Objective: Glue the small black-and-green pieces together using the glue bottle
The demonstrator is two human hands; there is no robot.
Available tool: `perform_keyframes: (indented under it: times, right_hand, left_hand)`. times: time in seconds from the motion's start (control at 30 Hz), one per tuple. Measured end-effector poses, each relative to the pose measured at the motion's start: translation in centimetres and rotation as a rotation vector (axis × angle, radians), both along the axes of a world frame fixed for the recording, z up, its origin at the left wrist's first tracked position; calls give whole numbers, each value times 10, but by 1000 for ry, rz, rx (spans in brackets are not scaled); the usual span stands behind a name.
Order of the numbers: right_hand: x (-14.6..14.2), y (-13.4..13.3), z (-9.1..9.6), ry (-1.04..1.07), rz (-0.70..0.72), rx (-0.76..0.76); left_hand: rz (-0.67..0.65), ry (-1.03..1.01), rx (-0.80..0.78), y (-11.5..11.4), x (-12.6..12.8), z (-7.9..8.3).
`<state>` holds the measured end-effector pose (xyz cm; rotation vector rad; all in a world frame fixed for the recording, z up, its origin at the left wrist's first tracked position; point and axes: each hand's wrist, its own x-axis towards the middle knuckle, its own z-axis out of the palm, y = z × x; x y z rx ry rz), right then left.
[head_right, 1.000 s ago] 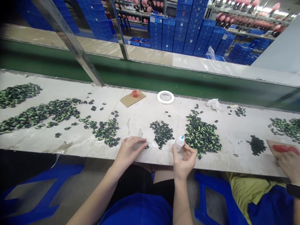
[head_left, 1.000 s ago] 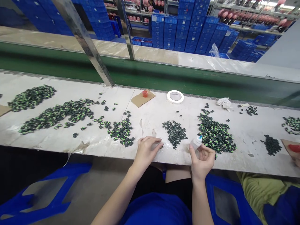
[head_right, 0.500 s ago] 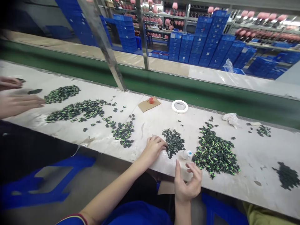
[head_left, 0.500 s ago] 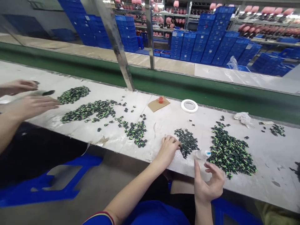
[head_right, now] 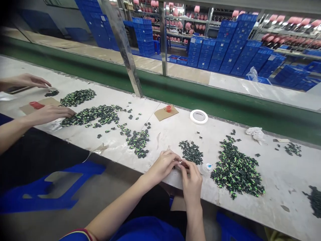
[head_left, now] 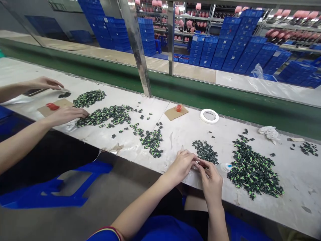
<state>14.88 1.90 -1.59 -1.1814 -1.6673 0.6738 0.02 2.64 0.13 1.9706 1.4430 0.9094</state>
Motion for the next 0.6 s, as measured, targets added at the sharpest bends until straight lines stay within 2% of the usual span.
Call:
perform_keyframes:
  times: [0.13,0.27,0.4,0.5,0.6]
  right_hand:
    - [3,-1,4,-1,114,-66]
    - [5,-1,9,-127,194,27]
    - [6,-3,10,-132,86,73]
    - [3,-9,7,-60,-33,18]
    - [-3,-15,3,21,-110,-52]
  left_hand:
    - [-1,-42,-50,-9,-4,6]
    - [-31,-112,-112,-14,-9,4]
    - [44,-46,-62,-21,-19,-7]
    - [139,94,16,-27,-25,-19]
    - [178,139,55,-30,-26,-30]
